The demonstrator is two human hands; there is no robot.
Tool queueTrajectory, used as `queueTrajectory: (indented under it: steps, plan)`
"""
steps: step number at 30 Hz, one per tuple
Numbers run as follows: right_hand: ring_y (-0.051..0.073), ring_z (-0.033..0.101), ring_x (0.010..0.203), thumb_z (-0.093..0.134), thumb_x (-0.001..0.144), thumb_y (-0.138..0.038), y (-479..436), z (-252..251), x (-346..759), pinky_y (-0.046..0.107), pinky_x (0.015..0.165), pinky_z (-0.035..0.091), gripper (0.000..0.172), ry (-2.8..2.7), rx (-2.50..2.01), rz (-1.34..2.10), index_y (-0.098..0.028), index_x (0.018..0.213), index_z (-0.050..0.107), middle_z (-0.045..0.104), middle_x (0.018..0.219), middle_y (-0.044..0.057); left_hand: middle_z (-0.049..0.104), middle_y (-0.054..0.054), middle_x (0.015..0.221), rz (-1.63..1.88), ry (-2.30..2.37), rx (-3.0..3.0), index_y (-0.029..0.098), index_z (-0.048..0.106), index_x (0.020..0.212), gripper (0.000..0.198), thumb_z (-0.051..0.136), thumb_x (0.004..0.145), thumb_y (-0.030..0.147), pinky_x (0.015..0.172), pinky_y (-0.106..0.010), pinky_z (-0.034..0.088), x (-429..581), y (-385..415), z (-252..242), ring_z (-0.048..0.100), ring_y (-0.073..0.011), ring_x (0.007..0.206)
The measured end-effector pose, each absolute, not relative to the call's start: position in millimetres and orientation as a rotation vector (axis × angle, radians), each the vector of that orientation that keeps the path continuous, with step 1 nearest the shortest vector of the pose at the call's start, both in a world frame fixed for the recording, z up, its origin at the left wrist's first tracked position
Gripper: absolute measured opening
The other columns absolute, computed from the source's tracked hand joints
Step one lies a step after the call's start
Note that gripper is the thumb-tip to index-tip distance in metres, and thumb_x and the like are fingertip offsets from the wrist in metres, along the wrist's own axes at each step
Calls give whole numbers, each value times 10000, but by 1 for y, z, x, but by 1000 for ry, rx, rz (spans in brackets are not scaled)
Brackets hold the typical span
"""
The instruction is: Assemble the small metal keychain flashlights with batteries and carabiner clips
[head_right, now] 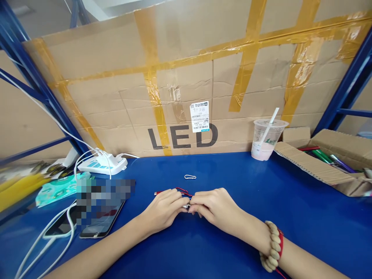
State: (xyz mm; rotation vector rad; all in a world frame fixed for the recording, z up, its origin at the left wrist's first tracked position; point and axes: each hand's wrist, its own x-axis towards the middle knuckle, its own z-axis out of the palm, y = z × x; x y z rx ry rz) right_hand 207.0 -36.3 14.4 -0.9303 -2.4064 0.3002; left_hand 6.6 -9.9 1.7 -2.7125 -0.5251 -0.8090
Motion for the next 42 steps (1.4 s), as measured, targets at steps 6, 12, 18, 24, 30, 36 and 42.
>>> queueTrajectory:
  steps: [6,12,18,24,30,36,42]
  plan:
    - [72,527,420,405,891,-335,-42,16,195,172,486,406,328,-2130,-1194,994,-182,637,545,562,509,-36,520,-5,655,-839,-501,-2632,155,548,885,257,310,951,228,539,-249,345,5,-11,4,463,-120,588]
    - [72,505,403,467,854,-413,-38,12,195,178,470,407,339,-2008,-1257,1079,-176,630,559,544,491,-37,582,-7,685,-925,-512,-2624,153,558,912,235,333,944,211,522,-254,337,7,-10,6,460,-124,582]
    - [73,509,401,458,856,-441,-35,10,196,180,465,404,364,-1985,-1284,977,-179,662,620,550,478,-36,626,-11,745,-952,-553,-2661,150,542,1023,201,373,932,207,543,-262,370,6,-11,10,481,-132,613]
    - [86,518,460,529,806,-505,-33,8,199,191,454,387,372,-1976,-1296,541,-191,663,668,602,542,-8,614,-17,726,-899,-681,-2670,166,564,934,205,361,919,187,567,-273,399,7,-11,11,508,-138,625]
    - [72,540,514,558,814,-465,-33,9,207,184,486,422,274,-2029,-1043,52,-235,847,704,651,747,11,636,-5,758,-988,-853,-2806,180,552,927,193,360,921,197,609,-262,428,12,-13,7,532,-134,650]
    - [84,617,652,531,861,-365,-33,12,210,164,556,445,216,-2082,-965,-137,-242,842,707,667,792,3,637,-7,787,-1041,-911,-2865,182,551,902,175,378,917,201,633,-251,441,11,-15,8,556,-131,675]
    - [80,617,642,487,889,-325,-36,15,211,166,567,446,247,-2105,-938,-162,-237,805,702,674,778,5,617,-9,743,-973,-823,-2877,177,538,940,196,346,933,219,627,-255,429,9,-12,8,523,-139,645]
